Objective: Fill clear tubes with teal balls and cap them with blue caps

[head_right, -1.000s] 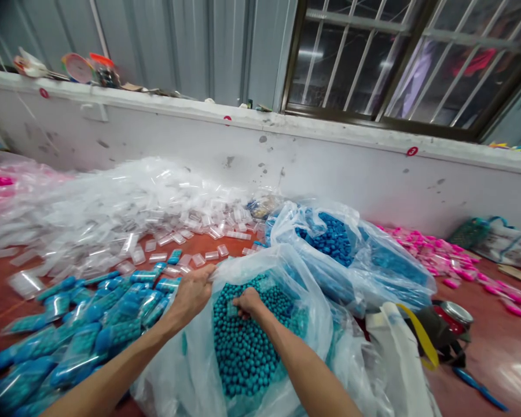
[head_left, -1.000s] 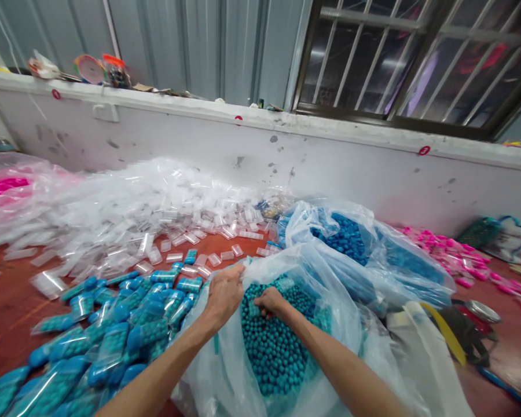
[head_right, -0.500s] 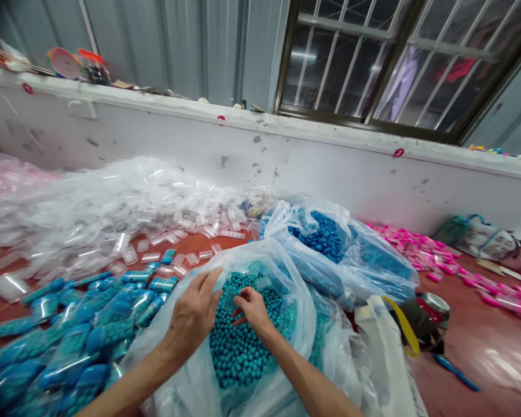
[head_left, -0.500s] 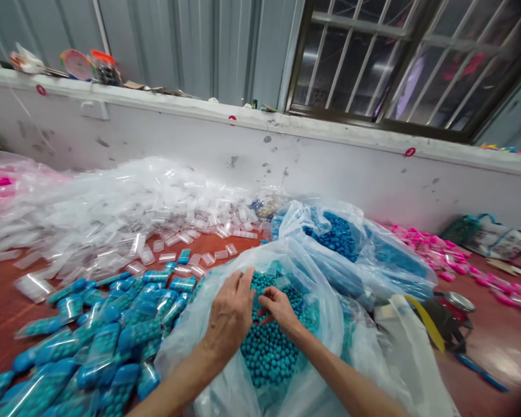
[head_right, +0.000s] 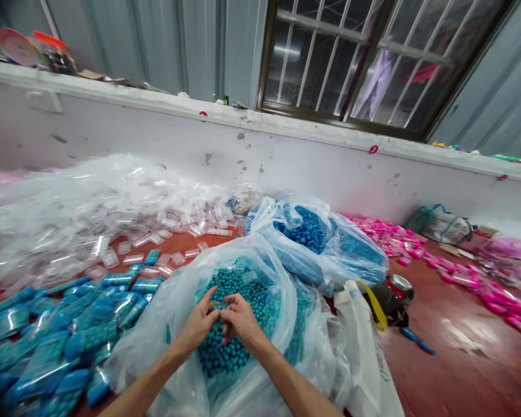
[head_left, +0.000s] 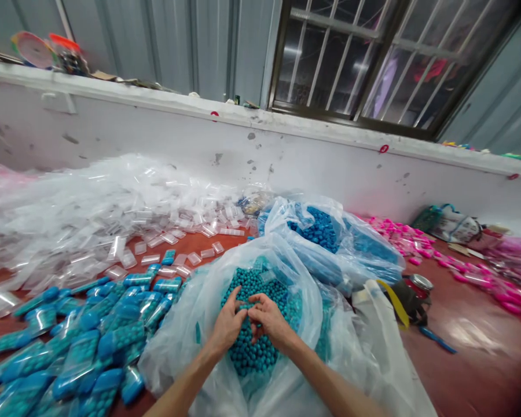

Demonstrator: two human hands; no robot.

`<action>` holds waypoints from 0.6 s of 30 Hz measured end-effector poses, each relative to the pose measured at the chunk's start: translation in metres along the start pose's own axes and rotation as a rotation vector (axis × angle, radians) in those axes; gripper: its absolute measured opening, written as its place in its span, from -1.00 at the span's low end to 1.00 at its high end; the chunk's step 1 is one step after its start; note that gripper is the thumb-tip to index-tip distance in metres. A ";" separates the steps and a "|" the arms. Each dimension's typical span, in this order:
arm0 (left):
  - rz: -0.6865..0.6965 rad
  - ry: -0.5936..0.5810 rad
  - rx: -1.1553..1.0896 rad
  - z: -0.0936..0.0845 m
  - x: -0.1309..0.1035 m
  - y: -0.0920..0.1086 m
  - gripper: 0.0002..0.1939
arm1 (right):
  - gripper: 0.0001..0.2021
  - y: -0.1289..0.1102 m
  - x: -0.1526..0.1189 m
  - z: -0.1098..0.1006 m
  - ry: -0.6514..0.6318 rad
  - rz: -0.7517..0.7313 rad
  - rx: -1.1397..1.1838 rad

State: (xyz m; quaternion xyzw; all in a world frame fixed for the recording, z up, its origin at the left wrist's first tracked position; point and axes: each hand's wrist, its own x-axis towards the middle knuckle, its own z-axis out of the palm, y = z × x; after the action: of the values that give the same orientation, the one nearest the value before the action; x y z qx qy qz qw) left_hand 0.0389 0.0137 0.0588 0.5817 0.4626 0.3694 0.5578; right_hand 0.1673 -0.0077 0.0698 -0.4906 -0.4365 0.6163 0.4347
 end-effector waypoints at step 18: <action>-0.378 -0.238 -0.243 0.006 -0.018 -0.027 -0.43 | -0.76 -0.028 -0.010 -0.057 0.293 0.044 -1.611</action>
State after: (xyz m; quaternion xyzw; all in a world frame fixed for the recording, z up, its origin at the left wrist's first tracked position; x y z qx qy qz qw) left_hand 0.0359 -0.0070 0.0334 0.4531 0.4465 0.2404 0.7332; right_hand 0.2278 -0.0038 0.0908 -0.7363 -0.6746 0.0518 -0.0107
